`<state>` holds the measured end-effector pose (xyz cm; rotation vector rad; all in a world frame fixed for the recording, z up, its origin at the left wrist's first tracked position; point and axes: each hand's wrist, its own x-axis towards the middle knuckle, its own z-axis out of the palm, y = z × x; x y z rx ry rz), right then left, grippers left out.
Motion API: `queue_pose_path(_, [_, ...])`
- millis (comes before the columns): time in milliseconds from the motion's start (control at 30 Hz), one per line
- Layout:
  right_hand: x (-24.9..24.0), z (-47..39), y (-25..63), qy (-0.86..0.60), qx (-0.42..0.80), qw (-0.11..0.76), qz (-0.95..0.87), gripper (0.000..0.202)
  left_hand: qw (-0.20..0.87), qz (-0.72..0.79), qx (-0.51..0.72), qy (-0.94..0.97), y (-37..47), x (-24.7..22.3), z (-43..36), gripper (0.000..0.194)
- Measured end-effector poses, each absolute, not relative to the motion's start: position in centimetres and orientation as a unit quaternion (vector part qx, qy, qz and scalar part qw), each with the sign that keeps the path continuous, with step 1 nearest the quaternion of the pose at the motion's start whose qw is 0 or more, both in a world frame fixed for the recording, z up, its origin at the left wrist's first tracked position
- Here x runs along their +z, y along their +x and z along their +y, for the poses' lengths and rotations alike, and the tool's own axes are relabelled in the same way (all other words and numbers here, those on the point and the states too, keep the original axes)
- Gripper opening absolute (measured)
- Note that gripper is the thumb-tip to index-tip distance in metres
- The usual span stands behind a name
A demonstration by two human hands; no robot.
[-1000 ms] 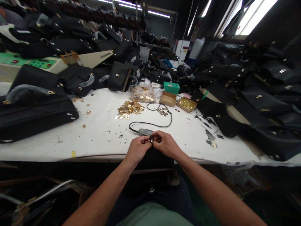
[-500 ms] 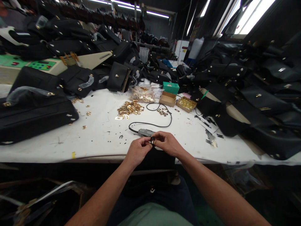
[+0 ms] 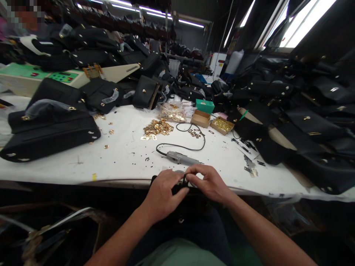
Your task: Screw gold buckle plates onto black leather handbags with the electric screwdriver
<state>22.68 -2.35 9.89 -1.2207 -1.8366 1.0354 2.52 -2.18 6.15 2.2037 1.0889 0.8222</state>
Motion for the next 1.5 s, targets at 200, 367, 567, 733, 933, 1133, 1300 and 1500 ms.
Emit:
queue_pose_path(200, [12.2,-7.7,22.6,-0.431,0.46,0.281,-0.724,0.021,0.278,0.309,0.231,0.88,0.6,6.9,-6.8,0.026])
queue_pose_path(367, [9.8,-7.1,21.7,-0.457,0.585,0.281,-0.608,0.019,0.579,0.29,0.079,0.758,-0.1,5.8,-6.0,0.02])
queue_pose_path(567, [3.0,-2.3,21.1,-0.505,0.612,0.309,-0.524,0.024,0.662,0.39,0.108,0.631,0.9,0.6,-3.2,0.056])
queue_pose_path(733, [2.2,0.0,21.0,-0.532,0.594,0.277,-0.536,0.02,0.643,0.424,0.136,0.623,1.0,-0.5,-2.5,0.058])
queue_pose_path(933, [1.9,1.6,20.7,-0.57,0.571,0.231,-0.543,0.012,0.561,0.509,0.126,0.641,1.6,-0.8,-2.0,0.058])
queue_pose_path(1133, [1.1,2.1,20.6,-0.584,0.562,0.24,-0.535,0.012,0.344,0.609,0.141,0.701,2.2,-0.1,-3.5,0.039])
queue_pose_path(1300, [1.0,2.6,20.5,-0.607,0.557,0.239,-0.515,0.012,0.111,0.566,0.229,0.784,2.2,0.0,-4.4,0.022])
queue_pose_path(1500, [1.0,2.9,20.4,-0.635,0.5,0.228,-0.544,0.013,0.068,0.454,0.22,0.86,2.1,0.3,-3.1,0.021])
